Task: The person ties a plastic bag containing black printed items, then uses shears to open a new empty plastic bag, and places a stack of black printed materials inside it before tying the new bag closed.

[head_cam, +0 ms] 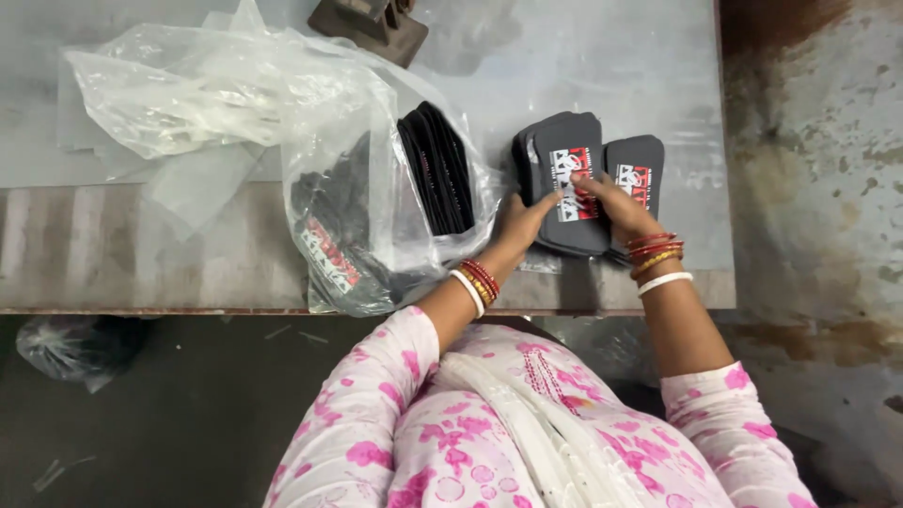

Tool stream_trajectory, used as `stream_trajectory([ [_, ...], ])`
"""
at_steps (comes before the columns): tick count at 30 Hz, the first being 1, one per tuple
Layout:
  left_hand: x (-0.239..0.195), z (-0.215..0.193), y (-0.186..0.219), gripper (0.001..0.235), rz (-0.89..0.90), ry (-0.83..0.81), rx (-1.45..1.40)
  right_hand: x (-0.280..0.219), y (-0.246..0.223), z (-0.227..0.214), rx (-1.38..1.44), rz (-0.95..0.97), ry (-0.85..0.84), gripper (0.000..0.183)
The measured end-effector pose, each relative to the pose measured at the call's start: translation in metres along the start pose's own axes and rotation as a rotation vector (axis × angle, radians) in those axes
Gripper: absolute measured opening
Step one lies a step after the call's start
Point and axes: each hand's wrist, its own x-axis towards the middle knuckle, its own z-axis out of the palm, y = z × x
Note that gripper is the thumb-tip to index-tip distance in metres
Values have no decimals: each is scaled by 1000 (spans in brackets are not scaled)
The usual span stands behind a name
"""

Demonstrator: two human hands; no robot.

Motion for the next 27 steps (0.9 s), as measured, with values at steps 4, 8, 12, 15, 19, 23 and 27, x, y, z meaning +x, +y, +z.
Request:
stream_trajectory([
  [4, -11, -15, 17, 56, -134, 6, -120, -25, -17, 27, 257, 109, -161, 64],
  [8, -28, -21, 35, 61, -42, -109, -141, -31, -3, 34, 379, 94, -202, 59],
  [12, -52, -16, 47, 71, 13, -76, 26, -78, -12, 29, 291, -41, -124, 61],
  [15, -68, -9, 86, 98, 329, -42, 308, -123, -31, 25, 135, -124, -95, 68],
  [19, -68, -7, 89, 128, 228, -254, -141, -148, -25, 18, 42, -162, -174, 76],
  [23, -83, 15, 101, 118, 356, -177, -269, -165, -16, 6, 218, -227, -238, 89],
  [27, -81, 35, 123, 115, 319, 17, -424, -178, 10, 19, 620, -325, -349, 92],
])
